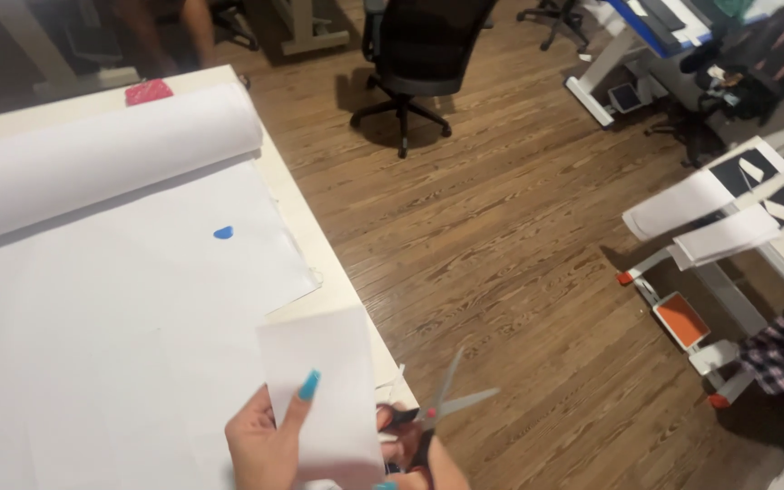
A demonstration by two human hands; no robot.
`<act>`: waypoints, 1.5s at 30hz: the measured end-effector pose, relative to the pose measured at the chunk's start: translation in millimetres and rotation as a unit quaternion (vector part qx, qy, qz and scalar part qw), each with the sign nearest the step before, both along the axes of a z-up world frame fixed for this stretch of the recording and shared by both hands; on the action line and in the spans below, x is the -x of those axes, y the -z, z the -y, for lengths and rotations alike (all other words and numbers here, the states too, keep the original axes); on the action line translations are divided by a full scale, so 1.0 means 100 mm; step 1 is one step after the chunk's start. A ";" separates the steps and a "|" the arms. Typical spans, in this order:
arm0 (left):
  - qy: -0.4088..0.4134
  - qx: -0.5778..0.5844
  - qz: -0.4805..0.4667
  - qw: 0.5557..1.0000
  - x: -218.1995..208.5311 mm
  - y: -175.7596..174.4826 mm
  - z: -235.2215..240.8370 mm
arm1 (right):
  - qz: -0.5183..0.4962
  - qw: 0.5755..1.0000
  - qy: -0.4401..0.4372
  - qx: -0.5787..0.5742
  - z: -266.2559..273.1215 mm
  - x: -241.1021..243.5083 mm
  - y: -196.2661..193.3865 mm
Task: Cutting and measuring white material on a workshop table using scissors and a ruler.
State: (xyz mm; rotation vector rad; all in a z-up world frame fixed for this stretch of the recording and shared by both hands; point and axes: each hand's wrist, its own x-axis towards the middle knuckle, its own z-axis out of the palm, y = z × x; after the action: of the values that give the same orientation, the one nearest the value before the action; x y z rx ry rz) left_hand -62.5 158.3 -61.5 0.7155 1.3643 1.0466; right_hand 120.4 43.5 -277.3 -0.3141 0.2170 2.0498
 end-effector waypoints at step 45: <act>0.273 -0.138 -0.350 0.885 0.71 2.00 0.02 | 0.760 0.641 0.061 -0.091 -1.41 -0.20 -0.39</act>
State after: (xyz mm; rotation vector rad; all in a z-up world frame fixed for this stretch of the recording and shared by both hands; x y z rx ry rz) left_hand -133.4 155.8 -261.8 1.7009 1.4721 0.5278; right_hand 140.3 184.8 -238.1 -1.6710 -0.9749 1.0431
